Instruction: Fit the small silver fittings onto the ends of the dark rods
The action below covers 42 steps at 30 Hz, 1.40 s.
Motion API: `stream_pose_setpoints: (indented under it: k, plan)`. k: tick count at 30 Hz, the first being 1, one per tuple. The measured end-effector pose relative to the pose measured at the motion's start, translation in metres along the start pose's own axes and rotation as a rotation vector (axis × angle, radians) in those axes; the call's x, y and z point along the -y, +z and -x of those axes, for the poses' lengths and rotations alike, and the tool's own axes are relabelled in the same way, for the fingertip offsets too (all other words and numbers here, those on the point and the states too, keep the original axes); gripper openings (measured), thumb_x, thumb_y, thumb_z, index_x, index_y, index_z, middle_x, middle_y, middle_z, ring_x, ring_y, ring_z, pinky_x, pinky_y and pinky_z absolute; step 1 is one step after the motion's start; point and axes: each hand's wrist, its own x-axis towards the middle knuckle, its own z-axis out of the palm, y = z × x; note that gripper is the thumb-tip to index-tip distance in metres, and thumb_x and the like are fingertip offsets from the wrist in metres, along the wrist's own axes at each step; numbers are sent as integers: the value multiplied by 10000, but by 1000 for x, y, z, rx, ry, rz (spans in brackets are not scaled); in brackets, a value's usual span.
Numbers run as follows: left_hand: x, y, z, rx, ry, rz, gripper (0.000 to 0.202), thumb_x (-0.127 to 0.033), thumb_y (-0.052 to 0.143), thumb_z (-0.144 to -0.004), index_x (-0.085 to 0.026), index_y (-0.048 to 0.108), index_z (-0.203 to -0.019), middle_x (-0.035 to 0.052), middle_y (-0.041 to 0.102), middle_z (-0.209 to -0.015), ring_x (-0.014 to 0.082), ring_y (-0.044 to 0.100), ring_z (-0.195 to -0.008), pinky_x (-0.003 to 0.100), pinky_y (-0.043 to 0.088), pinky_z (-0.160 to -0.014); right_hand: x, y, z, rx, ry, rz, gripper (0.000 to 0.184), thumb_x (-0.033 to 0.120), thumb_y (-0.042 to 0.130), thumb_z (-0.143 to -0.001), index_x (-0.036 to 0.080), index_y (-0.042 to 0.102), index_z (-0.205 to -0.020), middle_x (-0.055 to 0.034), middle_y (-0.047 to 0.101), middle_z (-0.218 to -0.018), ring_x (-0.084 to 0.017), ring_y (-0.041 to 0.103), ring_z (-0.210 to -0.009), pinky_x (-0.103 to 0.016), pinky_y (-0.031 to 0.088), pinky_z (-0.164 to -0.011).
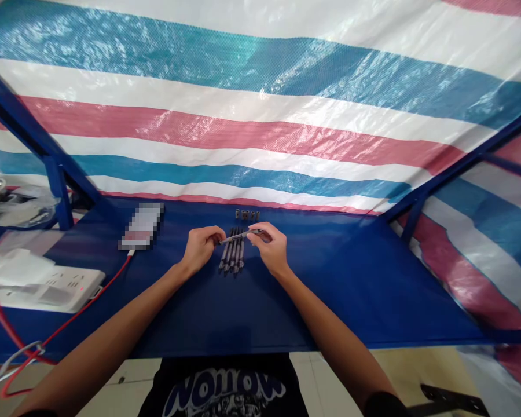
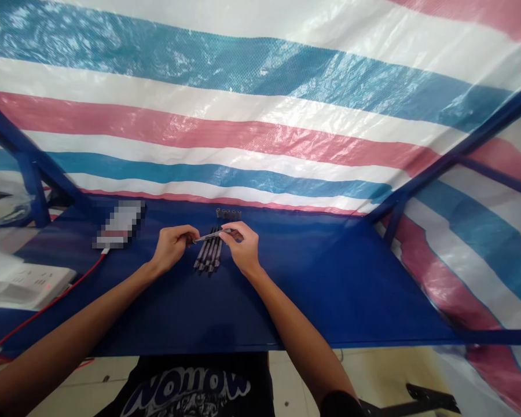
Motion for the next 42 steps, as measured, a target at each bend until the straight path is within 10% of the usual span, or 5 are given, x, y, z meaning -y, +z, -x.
stream_pose_setpoints:
  k: [7,11,17,28,42]
  plan:
    - [-16,6,-2,474,-334,445,358,-456,466,-870,-128,608,-879,-60,364,-508,65,303,-432,188,239,-427,0,-2,-3,-49,49,-166,156,212,706,-703,214,683,-857,-18,638,-825,-150,590,-732,-292,486,-674]
    - [-19,16,2,556,-433,530,425,-563,486,-851,-142,530,-808,-82,307,-532,44,246,-412,174,206,-397,10,1,-5,-41,174,-528,151,245,642,-753,199,658,-896,18,543,-643,-130,536,-638,-301,471,-661]
    - [-32,28,12,598,-262,393,361,-507,492,-879,-150,543,-869,-37,428,-641,63,379,-530,158,311,-458,27,-4,-2,-13,349,-843,191,309,526,-842,192,559,-695,112,113,-432,-64,95,-385,-209,234,-403]
    - [-41,31,16,906,-854,1063,282,-457,485,-896,-200,406,-810,-110,167,-513,37,28,-366,149,76,-300,30,-17,-7,49,518,-933,379,404,373,-923,203,478,-619,106,72,-433,-74,56,-373,-209,214,-393]
    - [-39,46,21,396,5,-182,219,-312,439,-915,-162,598,-925,0,544,-665,115,483,-590,224,346,-583,20,-8,-6,-267,549,-923,389,316,372,-902,206,338,-530,93,117,-381,-77,82,-345,-234,168,-372]
